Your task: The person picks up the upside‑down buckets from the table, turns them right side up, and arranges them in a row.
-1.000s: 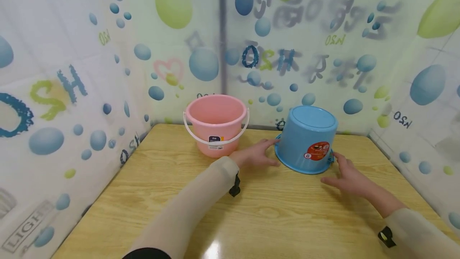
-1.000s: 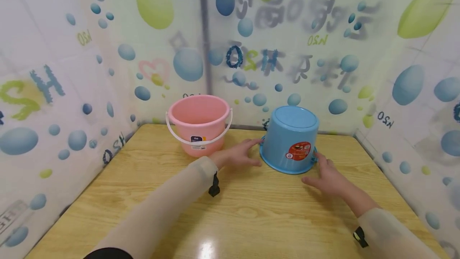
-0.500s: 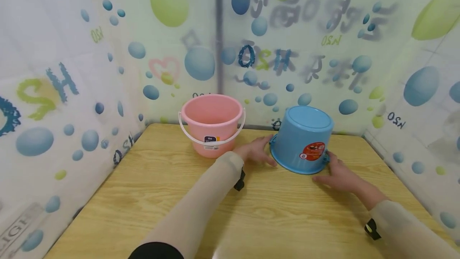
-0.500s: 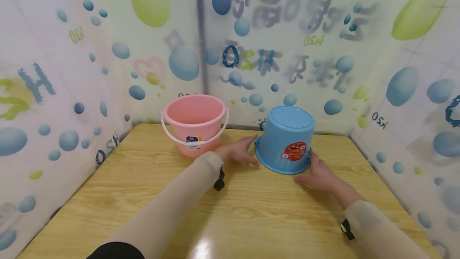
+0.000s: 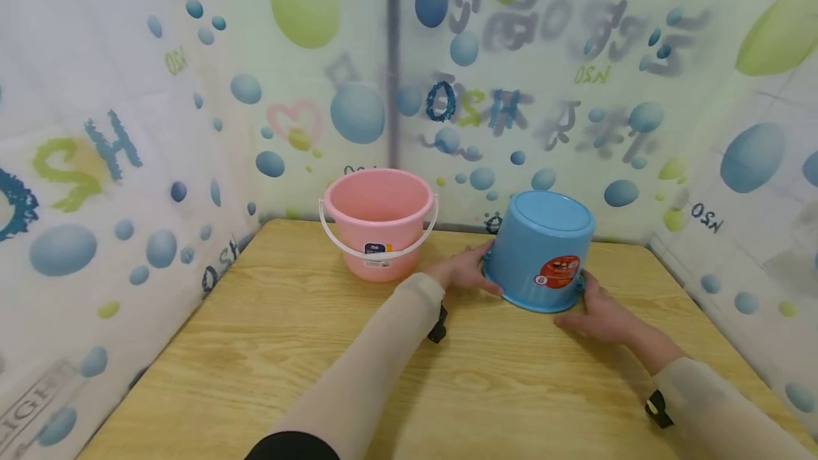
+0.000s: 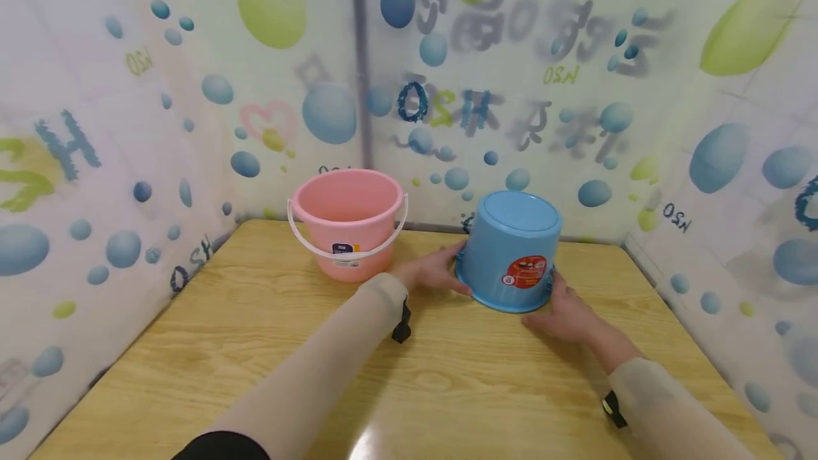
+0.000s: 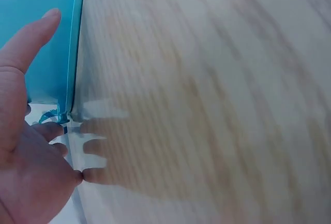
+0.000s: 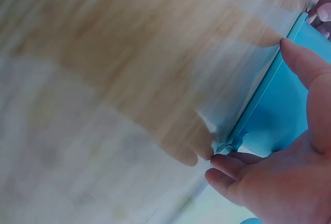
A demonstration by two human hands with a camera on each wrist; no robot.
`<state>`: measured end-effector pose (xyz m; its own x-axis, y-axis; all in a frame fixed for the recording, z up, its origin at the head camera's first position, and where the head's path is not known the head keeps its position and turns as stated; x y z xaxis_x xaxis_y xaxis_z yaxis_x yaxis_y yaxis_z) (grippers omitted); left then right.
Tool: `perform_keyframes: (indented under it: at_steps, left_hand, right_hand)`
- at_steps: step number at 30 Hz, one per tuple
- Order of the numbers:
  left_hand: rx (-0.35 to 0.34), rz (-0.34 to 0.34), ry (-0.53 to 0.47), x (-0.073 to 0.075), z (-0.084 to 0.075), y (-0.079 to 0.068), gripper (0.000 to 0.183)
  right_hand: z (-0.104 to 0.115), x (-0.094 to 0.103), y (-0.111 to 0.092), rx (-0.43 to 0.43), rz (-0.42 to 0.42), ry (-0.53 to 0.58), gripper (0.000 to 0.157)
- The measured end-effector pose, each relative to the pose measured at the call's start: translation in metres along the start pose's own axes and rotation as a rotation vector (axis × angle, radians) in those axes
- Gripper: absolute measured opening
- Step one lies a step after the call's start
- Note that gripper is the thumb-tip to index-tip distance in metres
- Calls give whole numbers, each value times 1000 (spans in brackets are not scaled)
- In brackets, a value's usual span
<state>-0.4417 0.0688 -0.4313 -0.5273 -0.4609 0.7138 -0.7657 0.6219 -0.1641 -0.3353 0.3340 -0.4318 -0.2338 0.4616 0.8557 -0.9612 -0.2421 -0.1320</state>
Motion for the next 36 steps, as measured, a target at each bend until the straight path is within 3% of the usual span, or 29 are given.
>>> perform_keyframes:
  at_steps: [12,19,30,36]
  left_hand:
    - [57,-16,112,-4,2,0,122]
    - [6,-94,150,0,4,-3,120]
    - [-46,-51,27,9,2,-21,107]
    - [-89,-71,21,11,2,-24,99]
  right_hand:
    - [5,2,-2,40,-28,19,124]
    - [2,11,-7,38,-102,-19,120]
    - [6,21,-19,109,-137,85,106]
    - [6,26,-24,131,-151,123,97]
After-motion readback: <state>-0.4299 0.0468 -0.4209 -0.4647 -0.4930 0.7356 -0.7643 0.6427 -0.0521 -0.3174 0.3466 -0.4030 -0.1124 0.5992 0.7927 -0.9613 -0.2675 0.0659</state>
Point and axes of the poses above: each hand's wrist, its own y-axis towards the middle knuckle, its own x-axis out of the back of the hand, z = x × y, the point moved 4 cm from there along y, towards the middle knuckle, and after that the axes turned 4 degrees about z, right-handed, at the moved point
